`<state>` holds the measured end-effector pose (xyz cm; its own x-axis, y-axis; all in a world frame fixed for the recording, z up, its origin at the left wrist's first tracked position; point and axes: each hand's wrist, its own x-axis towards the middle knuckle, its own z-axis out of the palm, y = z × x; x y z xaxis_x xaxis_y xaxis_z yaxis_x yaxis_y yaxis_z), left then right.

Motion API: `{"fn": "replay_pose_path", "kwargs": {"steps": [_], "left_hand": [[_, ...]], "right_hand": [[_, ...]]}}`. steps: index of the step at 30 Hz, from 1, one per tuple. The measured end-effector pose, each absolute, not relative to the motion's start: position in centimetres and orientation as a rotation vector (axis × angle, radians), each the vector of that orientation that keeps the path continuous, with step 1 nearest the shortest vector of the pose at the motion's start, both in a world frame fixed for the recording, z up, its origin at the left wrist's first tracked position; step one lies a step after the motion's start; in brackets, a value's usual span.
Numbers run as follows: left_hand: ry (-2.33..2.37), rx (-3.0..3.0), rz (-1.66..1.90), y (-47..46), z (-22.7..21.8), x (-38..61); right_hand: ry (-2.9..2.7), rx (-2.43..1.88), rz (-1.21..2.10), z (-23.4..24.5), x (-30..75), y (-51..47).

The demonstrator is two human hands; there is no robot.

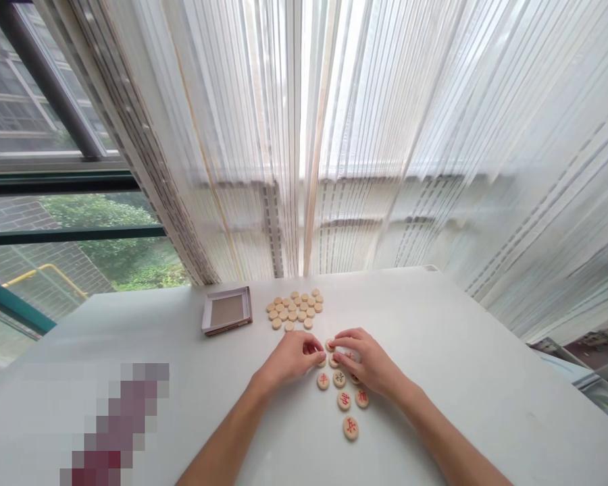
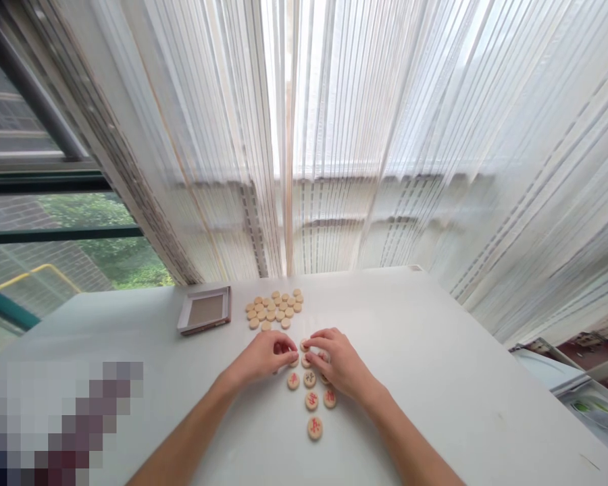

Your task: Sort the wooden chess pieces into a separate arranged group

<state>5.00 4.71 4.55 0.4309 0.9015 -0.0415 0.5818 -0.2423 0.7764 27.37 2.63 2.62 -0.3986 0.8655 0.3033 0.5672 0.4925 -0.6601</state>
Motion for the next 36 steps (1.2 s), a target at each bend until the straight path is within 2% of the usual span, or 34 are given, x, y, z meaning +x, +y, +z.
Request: {"fn": "replay_pose_path", "kwargs": {"steps": [36], "left_hand": [[1.23,1.917,0.559,5.18,3.6,4.28]], "right_hand": [[-2.118,-1.155,0.591,3.11,27.38,2.4]]}}
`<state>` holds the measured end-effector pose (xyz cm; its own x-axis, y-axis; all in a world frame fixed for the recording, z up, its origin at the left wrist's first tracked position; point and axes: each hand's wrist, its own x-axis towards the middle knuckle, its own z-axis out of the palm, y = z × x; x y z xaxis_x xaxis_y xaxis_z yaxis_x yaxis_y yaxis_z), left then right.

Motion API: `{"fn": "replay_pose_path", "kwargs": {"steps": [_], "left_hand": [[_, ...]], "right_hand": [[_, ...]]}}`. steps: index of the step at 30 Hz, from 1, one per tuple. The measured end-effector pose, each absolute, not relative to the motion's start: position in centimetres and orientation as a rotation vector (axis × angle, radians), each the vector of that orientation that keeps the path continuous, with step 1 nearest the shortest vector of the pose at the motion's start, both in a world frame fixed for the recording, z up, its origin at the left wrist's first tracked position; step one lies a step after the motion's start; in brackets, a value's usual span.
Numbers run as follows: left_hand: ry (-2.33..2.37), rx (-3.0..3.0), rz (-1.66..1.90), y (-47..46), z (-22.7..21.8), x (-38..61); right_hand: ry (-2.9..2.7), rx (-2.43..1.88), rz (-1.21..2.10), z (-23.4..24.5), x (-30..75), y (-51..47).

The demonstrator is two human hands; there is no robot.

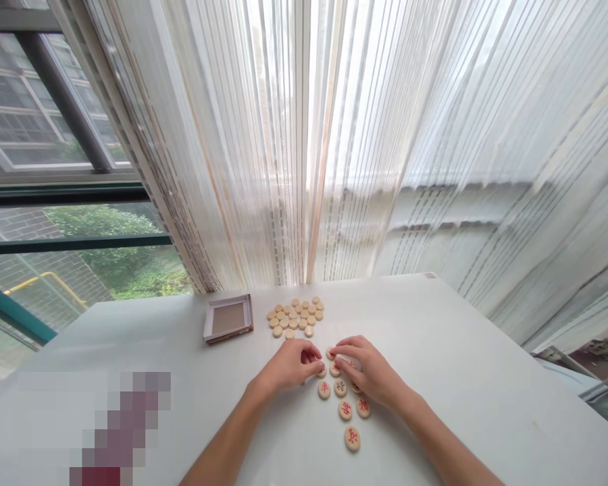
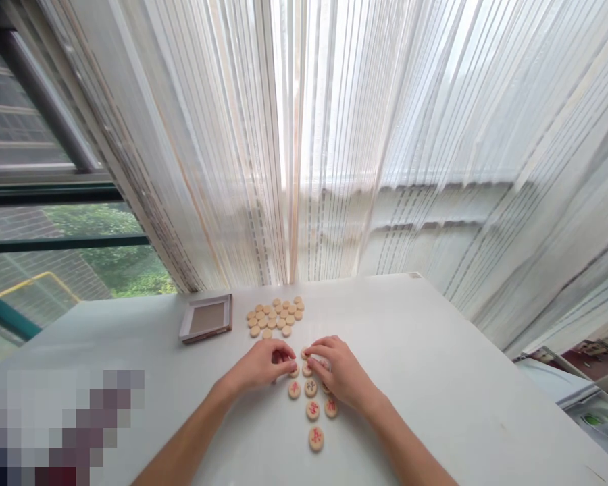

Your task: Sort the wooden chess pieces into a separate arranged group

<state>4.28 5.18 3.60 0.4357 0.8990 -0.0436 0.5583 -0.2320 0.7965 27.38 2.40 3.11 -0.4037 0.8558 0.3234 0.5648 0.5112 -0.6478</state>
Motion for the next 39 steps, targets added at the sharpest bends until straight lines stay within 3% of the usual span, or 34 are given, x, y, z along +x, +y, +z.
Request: {"fn": "replay_pose_path", "kwargs": {"steps": [11,17,39], "left_hand": [[1.239,1.982,0.631,5.5,4.9,3.5],[1.576,2.0,0.897,7.7,7.0,-1.8],[1.644,2.244,0.533,5.8,5.4,-4.1]], "right_hand": [[-2.105,-1.188,0.596,3.2,27.4,2.3],[-2.06,-1.232,0.623,3.6,27.5,1.9],[-1.992,-1.16,0.496,4.0,27.2,1.9]]}}
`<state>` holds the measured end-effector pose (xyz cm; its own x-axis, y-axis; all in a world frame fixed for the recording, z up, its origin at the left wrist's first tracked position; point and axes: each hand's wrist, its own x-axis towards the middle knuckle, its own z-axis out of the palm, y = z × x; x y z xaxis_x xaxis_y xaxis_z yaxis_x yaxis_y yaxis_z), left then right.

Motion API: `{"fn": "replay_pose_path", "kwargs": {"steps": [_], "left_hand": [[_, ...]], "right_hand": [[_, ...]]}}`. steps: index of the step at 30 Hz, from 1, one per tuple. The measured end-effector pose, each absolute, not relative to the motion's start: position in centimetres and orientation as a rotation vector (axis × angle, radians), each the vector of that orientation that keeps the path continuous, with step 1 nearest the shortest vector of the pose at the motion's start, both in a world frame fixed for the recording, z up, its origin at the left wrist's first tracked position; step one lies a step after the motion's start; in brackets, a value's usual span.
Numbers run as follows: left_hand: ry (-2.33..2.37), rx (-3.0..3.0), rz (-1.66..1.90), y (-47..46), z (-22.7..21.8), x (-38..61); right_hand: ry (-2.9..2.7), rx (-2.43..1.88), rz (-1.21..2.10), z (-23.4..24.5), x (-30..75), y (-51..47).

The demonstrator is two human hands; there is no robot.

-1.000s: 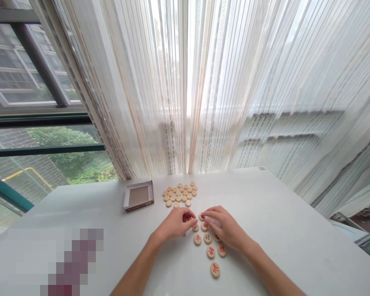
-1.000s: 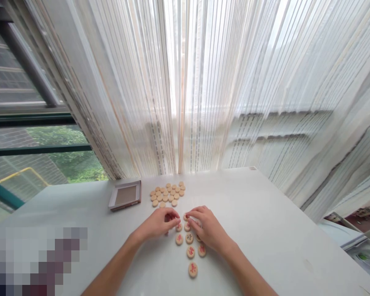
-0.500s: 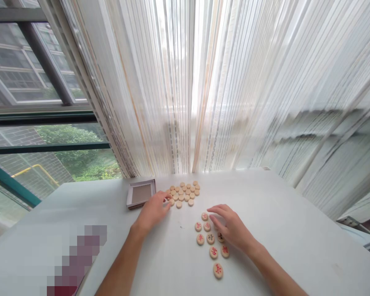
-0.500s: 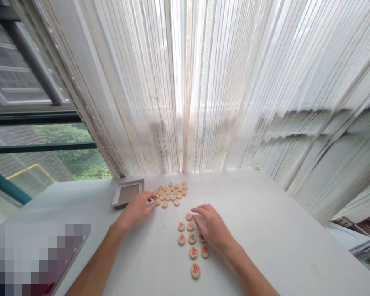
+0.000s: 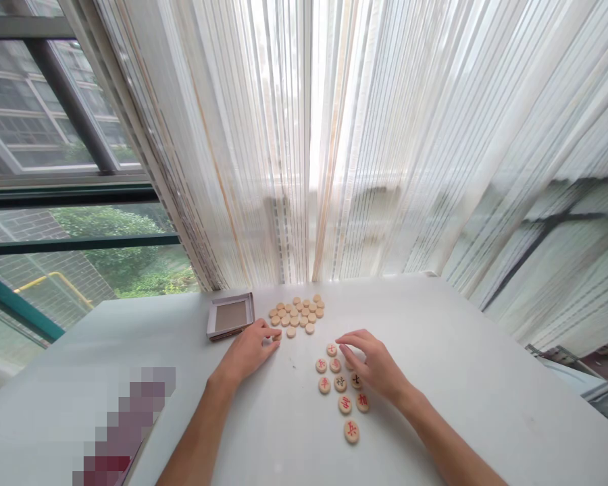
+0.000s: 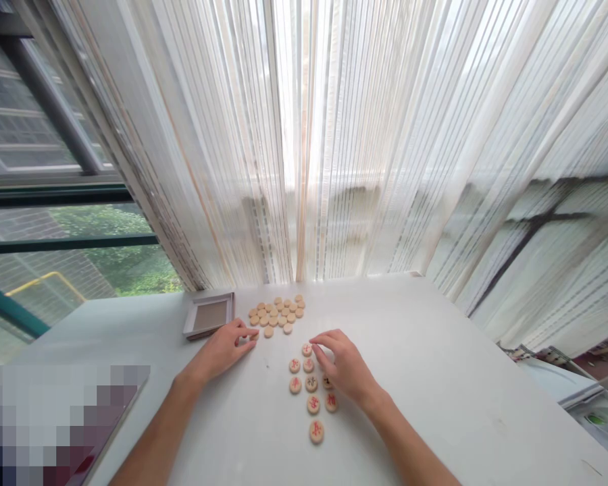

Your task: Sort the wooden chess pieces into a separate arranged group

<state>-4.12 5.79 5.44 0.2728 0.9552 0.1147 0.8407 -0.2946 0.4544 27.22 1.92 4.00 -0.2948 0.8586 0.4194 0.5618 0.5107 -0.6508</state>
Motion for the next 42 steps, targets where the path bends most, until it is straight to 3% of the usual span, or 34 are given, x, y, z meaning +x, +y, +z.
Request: {"fn": "replay_pose_path", "kwargs": {"steps": [10,19,29,42], "left_hand": [[1.539,2.208,0.738,2.7,5.2,-3.0],[0.741,1.393,0.929,-0.8,5.4,3.2],[0.821,1.276,0.997,-1.1,3.0,4.3],[0.789,1.374,1.051,-1.7,4.1,3.7]], "right_hand": [[-1.962,-1.082,0.507,4.4,26.3,1.2],[-1.998,-0.726,0.547,3.9,23.4,-0.9],[-2.042,-0.849,0.566,4.1,23.5,-1.2],[-2.011,-0.859,0.619,4.2,23.6,-1.2]]}}
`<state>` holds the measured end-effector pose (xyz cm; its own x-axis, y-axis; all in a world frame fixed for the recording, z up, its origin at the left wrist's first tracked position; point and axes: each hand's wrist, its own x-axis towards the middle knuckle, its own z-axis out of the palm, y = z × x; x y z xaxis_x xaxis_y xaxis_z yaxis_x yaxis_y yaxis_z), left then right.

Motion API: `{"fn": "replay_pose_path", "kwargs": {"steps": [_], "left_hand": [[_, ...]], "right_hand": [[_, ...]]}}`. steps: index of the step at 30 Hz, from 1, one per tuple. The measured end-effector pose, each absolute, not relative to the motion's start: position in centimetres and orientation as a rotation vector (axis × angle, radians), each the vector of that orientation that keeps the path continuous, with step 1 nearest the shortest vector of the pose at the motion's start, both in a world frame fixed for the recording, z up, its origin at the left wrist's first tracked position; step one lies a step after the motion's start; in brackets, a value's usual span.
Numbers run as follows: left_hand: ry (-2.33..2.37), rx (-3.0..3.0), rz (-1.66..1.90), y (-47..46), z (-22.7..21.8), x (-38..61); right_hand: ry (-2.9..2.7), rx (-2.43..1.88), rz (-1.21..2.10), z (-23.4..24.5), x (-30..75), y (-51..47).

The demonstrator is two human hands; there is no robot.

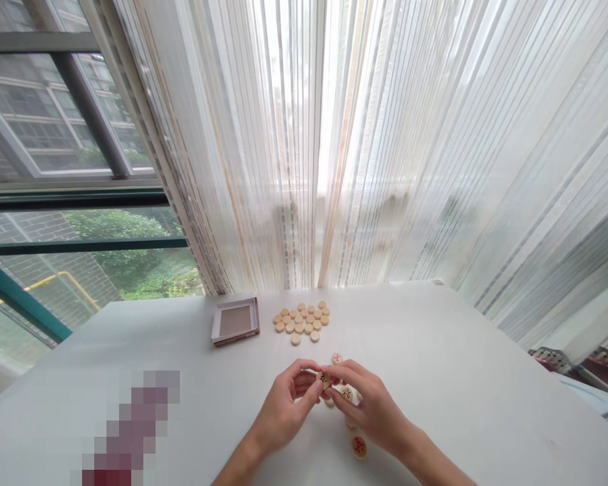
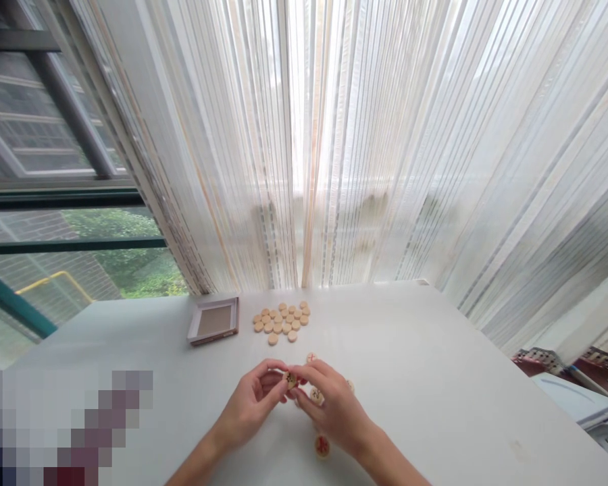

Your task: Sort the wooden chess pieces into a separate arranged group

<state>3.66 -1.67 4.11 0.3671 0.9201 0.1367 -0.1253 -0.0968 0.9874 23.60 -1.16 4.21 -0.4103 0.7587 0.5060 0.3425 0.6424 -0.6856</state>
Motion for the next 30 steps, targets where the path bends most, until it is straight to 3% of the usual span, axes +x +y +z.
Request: {"fn": "replay_pose_path", "kwargs": {"steps": [22,30], "left_hand": [[0.958,1.75,1.105,-2.5,4.6,4.2],[0.968,1.815,1.132,-2.6,4.6,4.4]], "right_hand": [[-1.742,-0.962,1.079,6.0,23.5,-1.5],[-1.728,-0.994,1.076,6.1,23.5,-1.5]]}}
